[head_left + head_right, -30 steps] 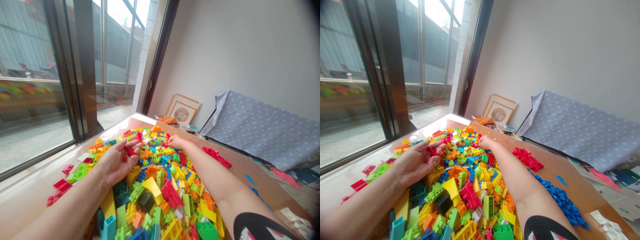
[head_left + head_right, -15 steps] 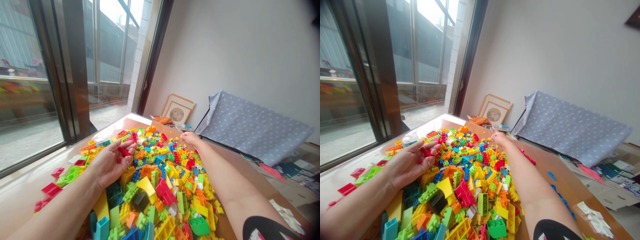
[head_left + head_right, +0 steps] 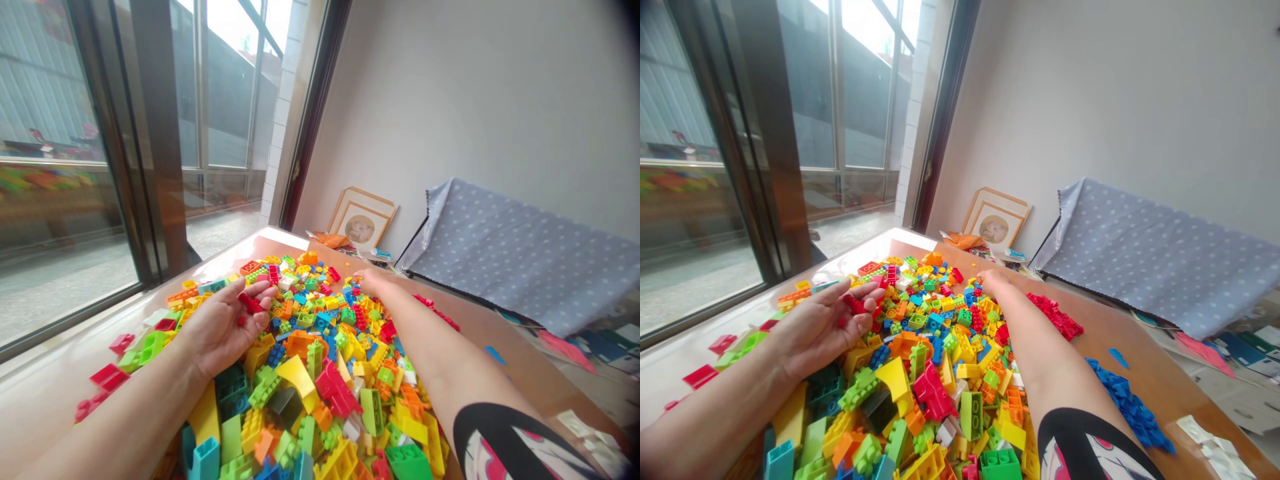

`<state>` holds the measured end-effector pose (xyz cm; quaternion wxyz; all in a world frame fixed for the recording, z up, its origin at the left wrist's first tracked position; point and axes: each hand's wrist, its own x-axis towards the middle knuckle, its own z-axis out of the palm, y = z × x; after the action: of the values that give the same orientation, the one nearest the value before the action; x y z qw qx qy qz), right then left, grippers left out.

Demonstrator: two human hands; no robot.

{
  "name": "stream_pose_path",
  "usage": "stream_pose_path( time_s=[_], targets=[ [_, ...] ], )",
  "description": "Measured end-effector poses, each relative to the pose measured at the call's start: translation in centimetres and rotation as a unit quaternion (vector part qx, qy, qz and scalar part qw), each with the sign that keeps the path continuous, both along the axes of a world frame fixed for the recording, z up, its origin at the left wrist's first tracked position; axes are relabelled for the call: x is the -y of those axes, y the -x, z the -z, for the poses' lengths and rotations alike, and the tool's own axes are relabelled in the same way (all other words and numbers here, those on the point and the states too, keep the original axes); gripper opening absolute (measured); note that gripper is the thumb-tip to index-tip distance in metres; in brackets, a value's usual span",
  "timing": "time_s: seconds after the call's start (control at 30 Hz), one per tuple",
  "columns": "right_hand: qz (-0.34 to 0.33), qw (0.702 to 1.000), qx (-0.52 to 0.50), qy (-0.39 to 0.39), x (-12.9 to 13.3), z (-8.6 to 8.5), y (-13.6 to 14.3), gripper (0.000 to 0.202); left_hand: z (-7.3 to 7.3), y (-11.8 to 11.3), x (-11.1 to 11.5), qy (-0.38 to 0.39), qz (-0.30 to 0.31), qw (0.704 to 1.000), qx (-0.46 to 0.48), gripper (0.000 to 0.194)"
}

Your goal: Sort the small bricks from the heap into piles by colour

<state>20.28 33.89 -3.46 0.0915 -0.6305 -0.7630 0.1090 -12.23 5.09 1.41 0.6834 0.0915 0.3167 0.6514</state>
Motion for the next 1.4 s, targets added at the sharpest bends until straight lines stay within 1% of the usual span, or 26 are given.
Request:
stream_pose_path(
  time_s=[0.07, 0.17, 0.3, 0.33, 0.4, 0.47, 0.53, 0.6, 0.67, 0.77, 0.87, 0.9, 0.97, 1.03, 1.13, 1.23, 1.3, 1.4],
  targets=[
    [-0.004, 1.000, 0.003, 0.020, -0.4, 0.2, 0.5, 0.033, 0.1, 0.0, 0.0, -0.007, -0.001, 1.000, 0.000, 0.029],
    [0.009, 0.998, -0.006, 0.054, -0.5, 0.5, 1.0, 0.017, 0.1, 0.0, 0.0, -0.010, -0.004, 1.000, 0.001, 0.028],
    [0.040, 0.993, -0.068, 0.091, 0.1, 0.8, 0.9, 0.031, 0.0, -0.1, 0.0, 0.010, -0.006, 0.999, 0.030, 0.028],
    [0.047, 0.990, -0.095, 0.096, 0.4, 0.8, 0.9, 0.033, -0.1, -0.1, 0.0, 0.016, -0.005, 0.999, 0.039, 0.028],
    [0.060, 0.980, -0.159, 0.100, 1.0, 0.6, 0.8, 0.030, -0.1, -0.1, 0.0, 0.023, -0.006, 0.998, 0.052, 0.029],
    [0.069, 0.964, -0.236, 0.098, 1.8, 0.2, 0.8, 0.022, -0.1, -0.1, 0.0, 0.021, -0.006, 0.998, 0.056, 0.028],
    [0.071, 0.941, -0.317, 0.097, 2.5, -0.5, 0.8, 0.013, -0.1, 0.0, 0.0, 0.017, -0.005, 0.998, 0.056, 0.027],
    [0.063, 0.913, -0.391, 0.100, 3.3, -1.3, 0.8, 0.010, 0.0, 0.0, 0.0, 0.014, -0.003, 0.999, 0.052, 0.027],
    [0.050, 0.886, -0.450, 0.106, 4.1, -2.1, 0.8, 0.011, -0.1, 0.0, 0.0, 0.014, -0.002, 0.999, 0.049, 0.027],
    [0.030, 0.855, -0.508, 0.106, 5.4, -3.0, 0.6, 0.013, -0.2, 0.0, 0.0, 0.019, -0.004, 0.998, 0.059, 0.027],
    [0.012, 0.843, -0.529, 0.100, 6.5, -3.6, 0.5, 0.013, -0.3, -0.1, 0.0, 0.025, -0.003, 0.997, 0.072, 0.027],
    [0.008, 0.845, -0.525, 0.098, 6.7, -3.7, 0.5, 0.013, -0.3, -0.1, 0.1, 0.026, -0.002, 0.997, 0.073, 0.027],
    [0.003, 0.860, -0.501, 0.095, 6.7, -3.7, 1.0, 0.012, -0.3, -0.1, 0.1, 0.022, -0.001, 0.997, 0.068, 0.027],
    [0.002, 0.884, -0.458, 0.093, 6.2, -3.3, 2.0, 0.013, -0.3, -0.1, 0.1, 0.014, -0.001, 0.999, 0.053, 0.027],
    [-0.003, 0.927, -0.365, 0.087, 4.8, -2.1, 4.2, 0.015, 0.0, 0.0, 0.0, 0.004, -0.003, 1.000, 0.024, 0.028],
    [-0.020, 0.964, -0.257, 0.071, 3.1, -0.9, 6.6, 0.006, 0.2, 0.1, -0.1, -0.001, 0.002, 1.000, 0.013, 0.029],
    [-0.031, 0.979, -0.194, 0.059, 2.1, -0.3, 8.1, 0.006, 0.2, 0.1, 0.0, 0.001, 0.003, 1.000, 0.012, 0.030],
    [-0.044, 0.991, -0.123, 0.041, 1.0, 0.0, 9.6, 0.009, 0.0, 0.0, 0.1, 0.006, -0.002, 1.000, 0.011, 0.030]
  ],
)
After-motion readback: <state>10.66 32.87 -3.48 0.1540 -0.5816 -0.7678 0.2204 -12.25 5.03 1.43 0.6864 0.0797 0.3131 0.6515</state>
